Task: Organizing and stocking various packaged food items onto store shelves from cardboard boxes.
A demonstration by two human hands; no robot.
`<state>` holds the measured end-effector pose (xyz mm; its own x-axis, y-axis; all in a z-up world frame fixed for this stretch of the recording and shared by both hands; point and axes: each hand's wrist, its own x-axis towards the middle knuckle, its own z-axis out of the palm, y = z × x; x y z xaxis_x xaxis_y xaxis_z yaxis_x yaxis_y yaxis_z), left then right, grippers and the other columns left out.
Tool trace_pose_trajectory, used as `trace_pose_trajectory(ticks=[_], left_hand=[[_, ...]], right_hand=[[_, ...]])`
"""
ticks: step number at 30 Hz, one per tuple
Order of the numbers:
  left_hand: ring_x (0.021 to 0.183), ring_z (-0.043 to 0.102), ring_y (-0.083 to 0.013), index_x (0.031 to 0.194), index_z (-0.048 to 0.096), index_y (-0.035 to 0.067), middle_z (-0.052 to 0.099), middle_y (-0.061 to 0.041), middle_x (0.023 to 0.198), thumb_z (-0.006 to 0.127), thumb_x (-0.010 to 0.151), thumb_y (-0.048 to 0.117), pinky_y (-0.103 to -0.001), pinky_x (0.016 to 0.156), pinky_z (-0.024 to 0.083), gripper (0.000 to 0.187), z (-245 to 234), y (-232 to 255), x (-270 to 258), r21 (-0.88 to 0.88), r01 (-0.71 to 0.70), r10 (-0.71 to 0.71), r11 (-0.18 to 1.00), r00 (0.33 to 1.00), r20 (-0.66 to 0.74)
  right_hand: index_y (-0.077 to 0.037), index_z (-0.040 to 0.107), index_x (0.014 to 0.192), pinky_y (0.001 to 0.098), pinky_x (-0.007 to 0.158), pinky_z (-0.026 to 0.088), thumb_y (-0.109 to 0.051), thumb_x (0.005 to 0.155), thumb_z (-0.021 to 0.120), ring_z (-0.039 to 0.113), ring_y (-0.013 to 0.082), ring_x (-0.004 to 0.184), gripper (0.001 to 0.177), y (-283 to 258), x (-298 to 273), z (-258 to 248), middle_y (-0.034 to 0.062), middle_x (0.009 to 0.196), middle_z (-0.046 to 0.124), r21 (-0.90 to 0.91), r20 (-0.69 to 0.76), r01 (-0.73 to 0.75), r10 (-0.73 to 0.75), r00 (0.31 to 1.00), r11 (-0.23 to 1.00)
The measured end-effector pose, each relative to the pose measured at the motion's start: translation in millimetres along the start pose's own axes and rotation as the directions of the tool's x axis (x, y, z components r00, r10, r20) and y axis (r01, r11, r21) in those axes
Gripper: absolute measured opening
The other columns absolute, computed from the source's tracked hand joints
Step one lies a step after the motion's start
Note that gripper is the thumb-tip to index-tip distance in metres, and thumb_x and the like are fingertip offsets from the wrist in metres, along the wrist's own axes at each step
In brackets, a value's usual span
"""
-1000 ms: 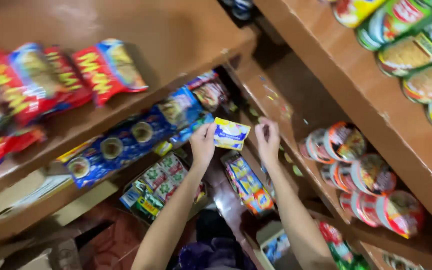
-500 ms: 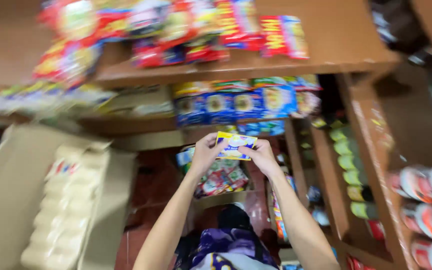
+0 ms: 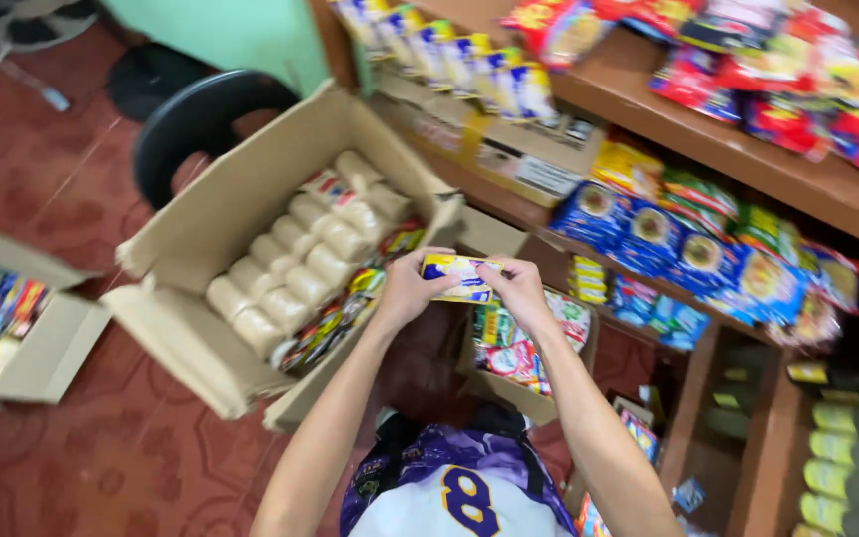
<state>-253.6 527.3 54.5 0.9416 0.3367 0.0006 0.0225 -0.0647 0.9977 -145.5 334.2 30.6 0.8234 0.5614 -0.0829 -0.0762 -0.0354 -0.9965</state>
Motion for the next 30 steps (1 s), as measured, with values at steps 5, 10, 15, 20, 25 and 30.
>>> trace_pose_trajectory(ticks=[5,10,15,20,25,30], left_hand=[[0.099,0.069,-0.0126,0.12,0.073,0.004,0.077,-0.007,0.109,0.087,0.078,0.015,-0.03,0.09,0.055,0.046,-79,8,-38,0.014,-0.028,0.029,1.0,0.993,-0.112],[0.107,0.073,-0.014,0.123,0.07,0.008,0.078,-0.006,0.115,0.081,0.082,0.017,-0.03,0.097,0.057,0.044,-146,-7,-67,-0.03,0.035,-0.04,0.999,0.982,-0.185],[0.09,0.079,-0.0252,0.11,0.078,0.006,0.078,-0.016,0.101,0.076,0.089,0.02,-0.037,0.083,0.059,0.025,-189,-59,-82,0.368,0.081,0.021,0.926,0.964,-0.265],[0.083,0.073,-0.0369,0.107,0.08,0.016,0.074,-0.018,0.094,0.073,0.09,0.024,-0.045,0.077,0.057,0.021,-207,-96,-93,0.471,0.312,-0.143,0.825,0.921,-0.361],[0.083,0.071,-0.0411,0.106,0.081,0.018,0.072,-0.022,0.09,0.076,0.086,0.03,-0.049,0.078,0.057,0.024,-235,-177,-83,0.534,0.403,-0.185,0.743,0.891,-0.415],[0.09,0.072,-0.0397,0.097,0.081,0.014,0.073,-0.022,0.095,0.072,0.092,0.032,-0.049,0.083,0.057,0.021,-234,-216,-79,0.417,0.694,-0.525,0.588,0.719,-0.455]], right_hand=[[0.003,0.078,0.098,0.0256,0.079,0.052,-0.008,0.093,0.072,0.064,0.0102,0.087,0.013,-17,27,77,0.0022,0.094,0.071,-0.075,0.279,0.11,-0.085,0.956,0.991],[0.003,0.077,0.094,0.0276,0.08,0.05,-0.007,0.092,0.075,0.064,0.0127,0.088,0.01,2,55,148,0.0034,0.093,0.069,-0.2,0.501,0.215,-0.089,0.861,0.956],[0.0,0.078,0.093,0.0298,0.08,0.051,-0.01,0.087,0.079,0.064,0.0164,0.09,0.011,41,94,208,0.0078,0.095,0.067,-0.278,0.654,0.317,-0.063,0.754,0.907],[-0.007,0.08,0.099,0.036,0.084,0.052,-0.013,0.086,0.079,0.065,0.0249,0.092,0.013,64,126,254,0.0111,0.096,0.069,-0.404,0.859,0.498,0.131,0.495,0.767],[-0.013,0.082,0.104,0.0408,0.081,0.053,-0.016,0.081,0.077,0.067,0.032,0.087,0.023,119,168,300,0.0178,0.092,0.068,-0.429,0.895,0.553,0.255,0.366,0.715],[-0.018,0.082,0.097,0.0479,0.076,0.056,-0.024,0.081,0.074,0.071,0.0363,0.081,0.019,185,179,315,0.0171,0.089,0.074,-0.428,0.902,0.684,0.324,0.285,0.59]])
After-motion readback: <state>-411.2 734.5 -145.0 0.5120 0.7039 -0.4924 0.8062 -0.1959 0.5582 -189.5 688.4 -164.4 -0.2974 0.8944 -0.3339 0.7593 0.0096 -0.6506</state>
